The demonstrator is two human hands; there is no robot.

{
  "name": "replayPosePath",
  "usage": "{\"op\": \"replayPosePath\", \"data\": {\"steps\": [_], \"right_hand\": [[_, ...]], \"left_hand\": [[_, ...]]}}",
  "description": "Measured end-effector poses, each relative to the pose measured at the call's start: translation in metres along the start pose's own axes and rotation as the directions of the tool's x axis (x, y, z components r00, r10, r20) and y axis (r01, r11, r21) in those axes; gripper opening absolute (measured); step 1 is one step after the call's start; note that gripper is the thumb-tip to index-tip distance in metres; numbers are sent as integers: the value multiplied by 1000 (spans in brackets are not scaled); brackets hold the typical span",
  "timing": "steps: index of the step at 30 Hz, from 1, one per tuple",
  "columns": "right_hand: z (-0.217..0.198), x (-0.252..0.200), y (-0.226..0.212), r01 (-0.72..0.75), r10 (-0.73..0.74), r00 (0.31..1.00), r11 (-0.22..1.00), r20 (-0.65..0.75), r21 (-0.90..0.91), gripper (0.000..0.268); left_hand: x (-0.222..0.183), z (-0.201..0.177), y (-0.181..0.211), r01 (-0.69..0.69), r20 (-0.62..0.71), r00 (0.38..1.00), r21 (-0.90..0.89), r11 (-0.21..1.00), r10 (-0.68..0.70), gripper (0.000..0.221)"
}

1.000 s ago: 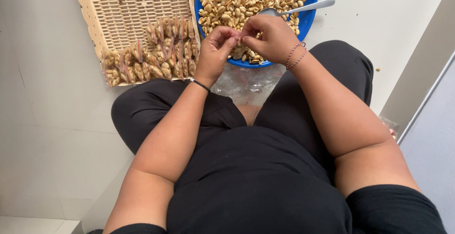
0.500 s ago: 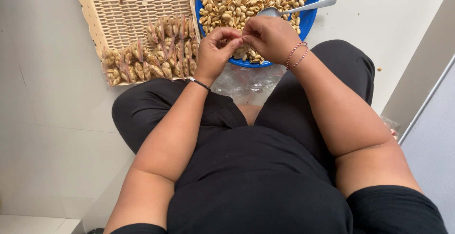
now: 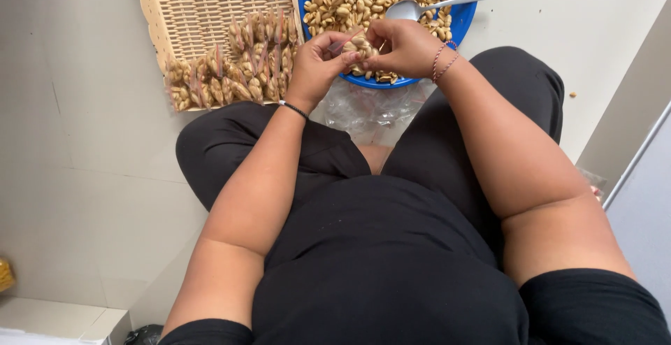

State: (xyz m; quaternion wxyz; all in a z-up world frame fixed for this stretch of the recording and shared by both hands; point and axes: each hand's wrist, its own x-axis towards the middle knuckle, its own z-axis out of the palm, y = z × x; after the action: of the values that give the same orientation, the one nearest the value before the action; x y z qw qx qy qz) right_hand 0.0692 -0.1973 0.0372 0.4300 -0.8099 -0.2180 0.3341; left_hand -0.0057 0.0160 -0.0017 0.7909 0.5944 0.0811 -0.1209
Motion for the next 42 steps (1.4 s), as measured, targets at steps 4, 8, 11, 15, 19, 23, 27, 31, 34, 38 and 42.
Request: {"op": "replayPosePath", "data": {"steps": [4,8,11,15,19,23,27,31,34,38,42], "right_hand": [[1,-5,-16,-188,172,979,972,113,144,28],[9,-4,-8,73,-73,997,997,11,24,17],[9,-5,-18,58,-58,998,998,37,3,30],[5,-3,-11,19,-25,999,992,-46,-126,38],[5,-3,0,-18,19,1000,981,3,-193,29],[18,0,2,35,-6,997,923,76,-383,21],[41,0,11,246,-174,969,735,176,-632,10],[72,-1,4,324,-239,946,632,221,-704,15],[92,4,7,426,-248,902,374,353,-824,21],[102,4,9,370,-201,922,221,329,-902,18],[94,7,5,347,-103,936,412,335,-843,18]], "left_hand": [[-6,-1,5,-31,-4,1000,-8,999,31,18],[-12,-1,14,1,1,1000,74,997,-2,24],[-13,-11,24,-75,-49,995,231,970,88,22],[6,-77,43,-239,-226,854,631,738,469,27],[2,-143,57,-95,-355,722,799,594,594,34],[4,-178,21,241,-497,678,846,476,541,21],[13,-180,-1,483,-605,739,782,393,295,22],[9,-152,30,580,-663,732,727,368,157,56],[12,-157,25,547,-650,732,739,394,204,79],[12,-160,19,395,-516,695,856,334,500,73],[7,-141,33,245,-324,607,945,217,726,41]]}}
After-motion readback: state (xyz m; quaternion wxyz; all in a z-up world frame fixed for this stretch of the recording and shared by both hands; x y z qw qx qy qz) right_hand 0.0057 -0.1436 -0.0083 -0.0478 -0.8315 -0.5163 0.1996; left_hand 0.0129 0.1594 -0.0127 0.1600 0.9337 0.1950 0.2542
